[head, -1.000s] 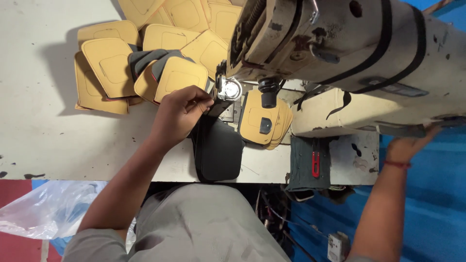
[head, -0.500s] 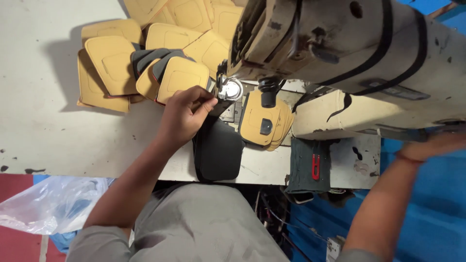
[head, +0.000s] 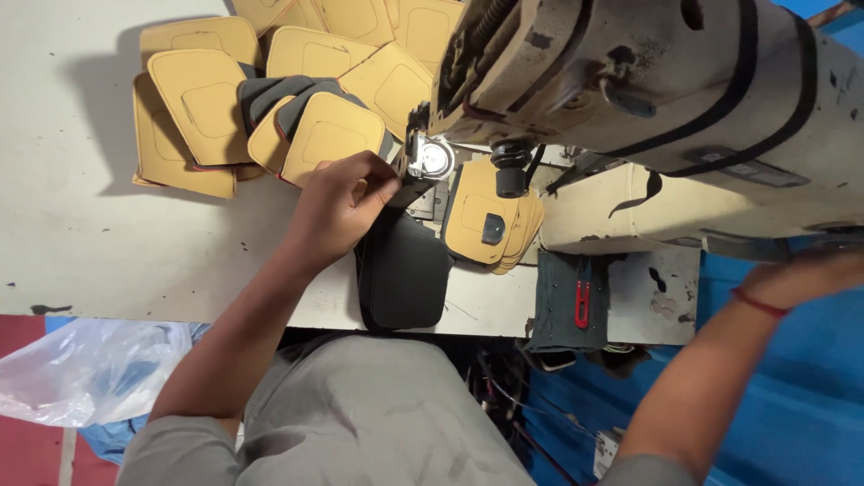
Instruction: The person removes black foam pieces from a plastic bag and stacks them on a table. They then pick up yellow car mat pieces and place them under a sewing machine needle, aligning them with the black foam pieces. The person repeatedly adjusts the mats and operates the sewing machine to stitch the materials together.
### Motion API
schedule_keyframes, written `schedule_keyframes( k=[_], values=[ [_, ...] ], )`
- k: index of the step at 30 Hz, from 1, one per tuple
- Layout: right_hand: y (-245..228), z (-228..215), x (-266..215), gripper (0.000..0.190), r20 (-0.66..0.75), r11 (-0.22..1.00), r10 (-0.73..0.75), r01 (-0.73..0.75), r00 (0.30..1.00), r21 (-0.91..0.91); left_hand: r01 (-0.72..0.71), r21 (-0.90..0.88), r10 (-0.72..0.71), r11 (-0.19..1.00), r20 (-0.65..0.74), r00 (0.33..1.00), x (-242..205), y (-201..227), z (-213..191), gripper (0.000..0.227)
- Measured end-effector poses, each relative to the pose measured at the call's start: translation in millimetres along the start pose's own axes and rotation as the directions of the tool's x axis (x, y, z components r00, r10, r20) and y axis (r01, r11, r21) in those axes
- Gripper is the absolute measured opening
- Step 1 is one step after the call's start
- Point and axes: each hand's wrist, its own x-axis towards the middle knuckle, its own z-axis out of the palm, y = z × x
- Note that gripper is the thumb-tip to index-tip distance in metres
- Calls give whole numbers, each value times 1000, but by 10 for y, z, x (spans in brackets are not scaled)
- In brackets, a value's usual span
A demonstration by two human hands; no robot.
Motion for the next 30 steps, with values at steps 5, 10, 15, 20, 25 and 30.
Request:
schedule_keyframes(
  k=[5,10,15,20,25,30],
  values=[
    [-859,1053,-595,57,-119,969,-119,89,986,-229,-132,-126,138,983,40,990,-29,19,-101,12],
    [-1643,2665,-1282,44,-336,772,-562,335,756,-540,-115,-130,111,985,-38,993,-115,151,-40,14],
    [-2340,4012,-1564,30,383,988,18,43,924,-150,-379,311,423,872,-87,902,-309,84,251,35],
    [-2397,4427,-1397,23,449,982,82,5,890,-190,-358,319,402,878,-82,912,-392,-35,291,41],
    [-2652,4449,-1387,9,434,966,-13,124,901,-228,-295,212,322,932,-105,941,-302,-98,162,37],
    [-2731,4203,-1552,13,520,955,-48,193,853,-227,-582,285,637,762,-166,753,-14,-236,59,37]
  ],
)
